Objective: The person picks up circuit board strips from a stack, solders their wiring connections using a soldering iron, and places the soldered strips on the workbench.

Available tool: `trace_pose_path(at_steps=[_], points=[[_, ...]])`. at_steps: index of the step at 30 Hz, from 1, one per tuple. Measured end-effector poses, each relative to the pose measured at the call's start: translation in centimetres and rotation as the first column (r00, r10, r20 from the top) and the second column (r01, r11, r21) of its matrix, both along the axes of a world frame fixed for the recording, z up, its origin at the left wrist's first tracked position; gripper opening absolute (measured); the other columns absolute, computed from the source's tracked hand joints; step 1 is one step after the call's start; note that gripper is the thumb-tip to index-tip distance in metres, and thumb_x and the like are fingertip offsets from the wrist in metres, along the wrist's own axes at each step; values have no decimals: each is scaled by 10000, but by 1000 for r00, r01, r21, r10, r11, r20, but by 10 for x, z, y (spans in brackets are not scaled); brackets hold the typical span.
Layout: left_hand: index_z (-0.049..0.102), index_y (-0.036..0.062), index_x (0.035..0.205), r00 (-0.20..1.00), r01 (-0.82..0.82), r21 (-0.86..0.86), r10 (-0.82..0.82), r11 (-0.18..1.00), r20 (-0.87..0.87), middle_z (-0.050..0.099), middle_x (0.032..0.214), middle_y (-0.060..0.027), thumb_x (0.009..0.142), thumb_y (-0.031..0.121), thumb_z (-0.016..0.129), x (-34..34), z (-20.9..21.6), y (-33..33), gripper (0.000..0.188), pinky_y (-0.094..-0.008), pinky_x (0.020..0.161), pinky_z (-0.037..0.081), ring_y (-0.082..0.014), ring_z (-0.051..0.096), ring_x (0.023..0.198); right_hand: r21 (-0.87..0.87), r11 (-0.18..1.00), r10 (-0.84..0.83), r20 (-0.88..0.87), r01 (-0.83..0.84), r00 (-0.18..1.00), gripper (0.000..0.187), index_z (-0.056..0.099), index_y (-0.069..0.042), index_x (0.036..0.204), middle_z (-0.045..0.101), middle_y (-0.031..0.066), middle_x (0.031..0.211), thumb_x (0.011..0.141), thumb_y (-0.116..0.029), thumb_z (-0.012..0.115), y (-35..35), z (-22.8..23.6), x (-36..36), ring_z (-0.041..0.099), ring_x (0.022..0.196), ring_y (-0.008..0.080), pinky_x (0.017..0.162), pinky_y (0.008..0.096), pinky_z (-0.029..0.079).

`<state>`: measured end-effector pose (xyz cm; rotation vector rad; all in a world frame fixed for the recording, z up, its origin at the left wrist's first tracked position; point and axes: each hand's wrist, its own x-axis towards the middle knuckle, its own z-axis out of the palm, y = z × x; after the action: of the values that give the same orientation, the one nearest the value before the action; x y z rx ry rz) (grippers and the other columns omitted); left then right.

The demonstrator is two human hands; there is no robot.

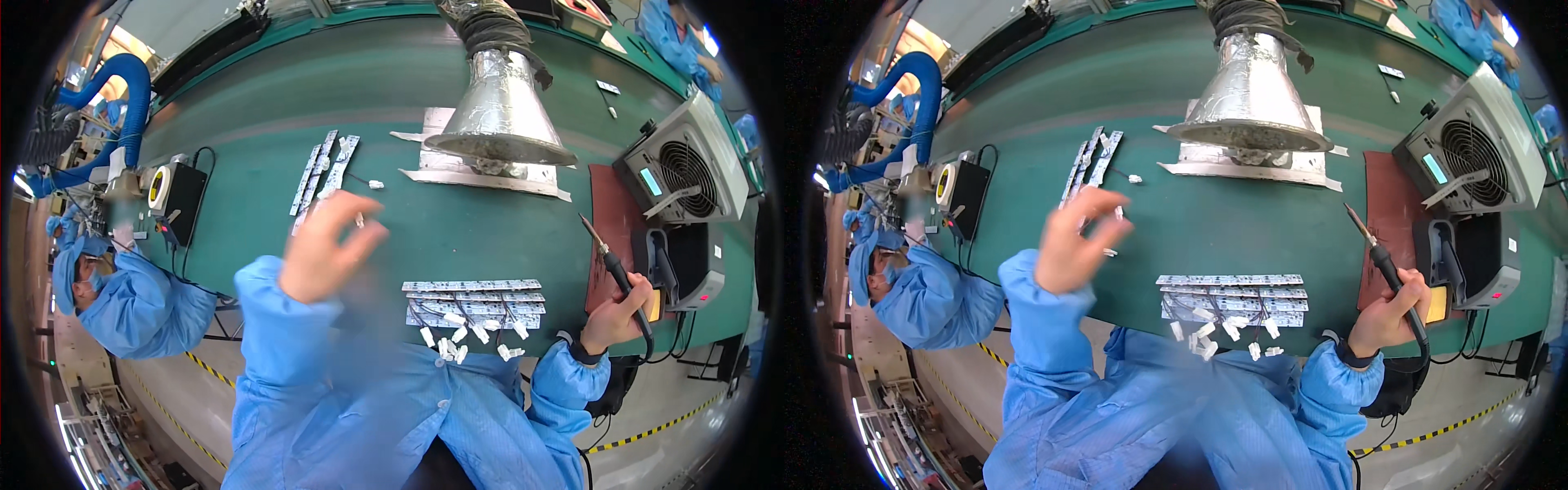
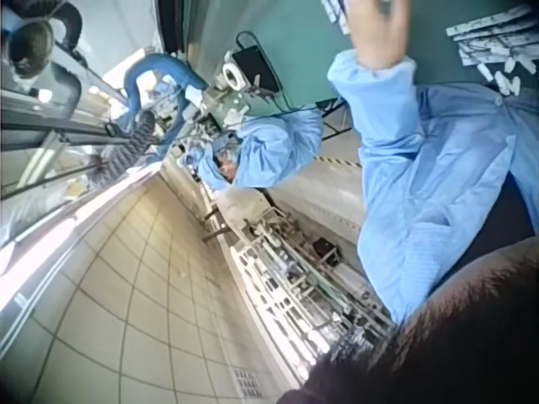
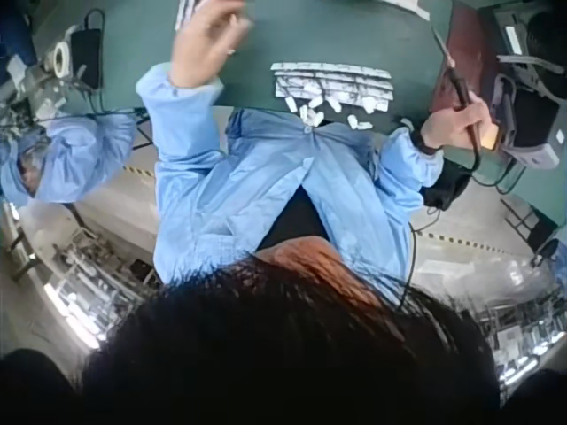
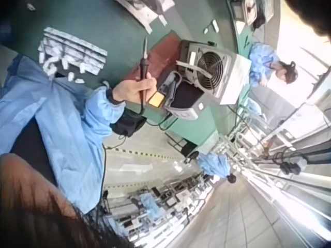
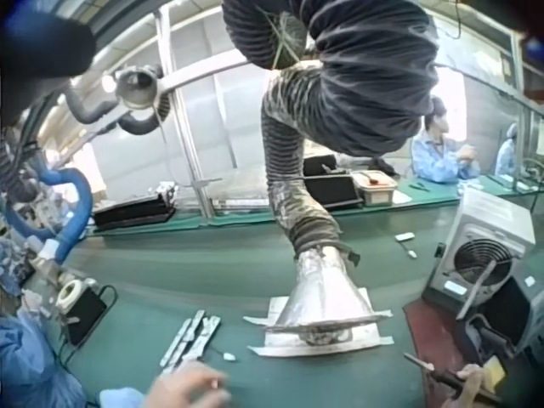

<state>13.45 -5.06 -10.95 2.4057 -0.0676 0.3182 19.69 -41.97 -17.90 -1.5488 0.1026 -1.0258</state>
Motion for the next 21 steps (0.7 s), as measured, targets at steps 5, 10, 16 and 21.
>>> trace_pose_path(at_steps=[5,10,16,21], points=[[682,37,1121,848,336,-99,-347,937,-400,641,924,-94,827,239,760,5,-21,-53,365,-317,708,508,-218,624,805,-33,998,-43,158,49,987,379,511,12,668,473,31,664,992,-176,565,-10,24,7,387,600,112,600,276,321],[730,31,991,650,373,-323,-493,870,-577,591,803,-47,828,258,769,29,-16,-44,283,-277,613,422,-144,528,698,192,972,82,246,-131,966,449,337,-77,557,307,7,567,951,-106,549,-5,72,14,296,553,116,580,304,256],[593,-12,1163,735,53,-680,-489,732,-469,669,1027,-55,877,82,735,54,-26,-50,333,-268,792,496,-111,614,908,76,990,89,322,-119,942,482,317,-93,532,219,-11,514,950,-228,515,32,88,37,233,505,91,530,307,167],[541,-16,1232,851,69,-681,-400,729,-341,663,1066,-77,897,29,681,59,-54,-51,366,-301,885,505,-151,628,986,-267,947,262,322,-178,910,467,397,-51,578,306,41,478,1004,-239,429,73,66,35,288,452,123,458,299,191]])
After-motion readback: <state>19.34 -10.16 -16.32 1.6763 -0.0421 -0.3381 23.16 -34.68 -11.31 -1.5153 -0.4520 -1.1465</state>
